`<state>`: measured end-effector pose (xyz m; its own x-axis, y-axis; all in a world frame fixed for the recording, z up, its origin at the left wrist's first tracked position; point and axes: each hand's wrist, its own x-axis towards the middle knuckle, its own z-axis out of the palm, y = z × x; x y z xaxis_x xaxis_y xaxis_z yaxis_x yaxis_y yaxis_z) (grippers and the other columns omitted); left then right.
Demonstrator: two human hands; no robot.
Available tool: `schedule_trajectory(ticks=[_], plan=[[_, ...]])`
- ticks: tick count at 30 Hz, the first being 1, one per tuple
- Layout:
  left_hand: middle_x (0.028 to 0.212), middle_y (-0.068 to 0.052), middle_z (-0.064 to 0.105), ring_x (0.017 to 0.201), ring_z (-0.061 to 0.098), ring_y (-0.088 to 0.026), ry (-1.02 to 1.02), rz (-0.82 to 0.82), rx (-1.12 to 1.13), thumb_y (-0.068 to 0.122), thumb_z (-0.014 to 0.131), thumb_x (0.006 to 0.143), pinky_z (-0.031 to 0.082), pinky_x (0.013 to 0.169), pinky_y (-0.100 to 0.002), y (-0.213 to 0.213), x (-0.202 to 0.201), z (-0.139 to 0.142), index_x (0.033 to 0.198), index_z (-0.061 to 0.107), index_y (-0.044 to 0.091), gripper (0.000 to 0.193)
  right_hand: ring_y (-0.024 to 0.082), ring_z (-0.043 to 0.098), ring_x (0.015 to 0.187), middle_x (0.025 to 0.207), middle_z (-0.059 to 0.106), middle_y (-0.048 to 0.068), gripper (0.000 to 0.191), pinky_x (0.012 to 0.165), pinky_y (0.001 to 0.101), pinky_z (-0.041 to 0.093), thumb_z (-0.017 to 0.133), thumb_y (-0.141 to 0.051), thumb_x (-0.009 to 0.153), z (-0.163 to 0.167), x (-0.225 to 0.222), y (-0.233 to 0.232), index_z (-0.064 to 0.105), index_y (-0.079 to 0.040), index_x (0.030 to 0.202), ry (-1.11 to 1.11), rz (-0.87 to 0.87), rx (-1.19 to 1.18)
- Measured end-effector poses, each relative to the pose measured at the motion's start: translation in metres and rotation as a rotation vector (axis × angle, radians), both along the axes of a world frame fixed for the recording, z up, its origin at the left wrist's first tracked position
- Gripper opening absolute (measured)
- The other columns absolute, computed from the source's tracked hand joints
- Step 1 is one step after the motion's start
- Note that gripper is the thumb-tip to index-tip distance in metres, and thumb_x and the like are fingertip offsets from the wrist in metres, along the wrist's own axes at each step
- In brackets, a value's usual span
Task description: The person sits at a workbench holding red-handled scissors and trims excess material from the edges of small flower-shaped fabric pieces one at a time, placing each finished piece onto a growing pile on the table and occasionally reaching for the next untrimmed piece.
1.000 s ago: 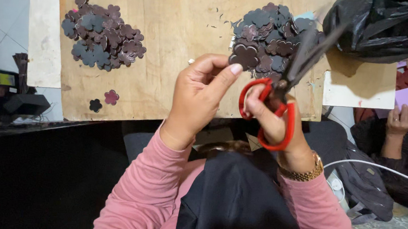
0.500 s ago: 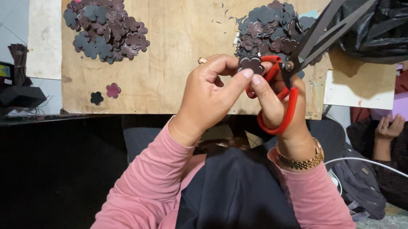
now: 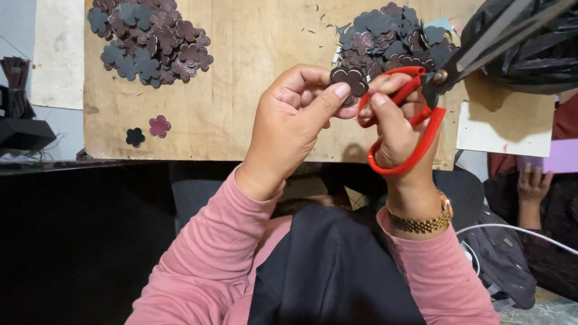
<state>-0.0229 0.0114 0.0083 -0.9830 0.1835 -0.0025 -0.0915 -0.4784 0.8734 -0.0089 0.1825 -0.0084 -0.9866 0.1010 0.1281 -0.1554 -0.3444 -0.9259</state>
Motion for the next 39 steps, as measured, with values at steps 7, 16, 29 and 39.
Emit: schedule_trajectory(ticks=[7, 16, 29, 39], plan=[[0.098, -0.007, 0.073, 0.090, 0.070, -0.012, 0.119, -0.128, 0.050, 0.003, 0.070, 0.102, 0.058, 0.083, -0.027, -0.004, -0.001, -0.002, 0.107, 0.064, -0.001, 0.009, 0.013, 0.065, 0.086, 0.099, 0.068, 0.007, 0.016, 0.079, 0.0274, 0.054, 0.070, -0.010, 0.098, 0.014, 0.003, -0.004, 0.063, -0.001, 0.110, -0.010, 0.012, 0.223], [0.102, -0.006, 0.072, 0.094, 0.068, -0.011, 0.085, -0.107, 0.069, 0.011, 0.070, 0.105, 0.057, 0.087, -0.027, -0.002, -0.003, -0.005, 0.113, 0.067, -0.001, 0.014, 0.012, 0.057, 0.079, 0.100, 0.065, 0.006, 0.020, 0.067, 0.0255, 0.043, 0.059, -0.003, 0.095, 0.004, 0.005, -0.003, 0.058, -0.002, 0.115, -0.120, -0.039, 0.019], [0.106, -0.004, 0.072, 0.097, 0.068, -0.009, 0.061, 0.007, -0.053, 0.002, 0.066, 0.101, 0.057, 0.089, -0.026, -0.007, -0.008, -0.006, 0.118, 0.065, 0.000, 0.018, 0.014, 0.057, 0.110, 0.121, 0.059, 0.007, 0.037, 0.095, 0.0314, 0.051, 0.066, -0.019, 0.098, -0.004, 0.040, -0.004, 0.053, -0.002, 0.128, -0.170, 0.387, 0.245], [0.094, -0.003, 0.066, 0.074, 0.058, -0.006, -0.018, 0.032, 0.036, -0.003, 0.067, 0.099, 0.049, 0.063, -0.021, 0.002, 0.003, 0.002, 0.116, 0.062, 0.000, 0.018, 0.015, 0.056, 0.100, 0.112, 0.058, 0.007, 0.045, 0.087, 0.0296, 0.049, 0.066, -0.031, 0.101, 0.001, 0.042, -0.004, 0.053, 0.000, 0.131, -0.169, 0.462, 0.432]])
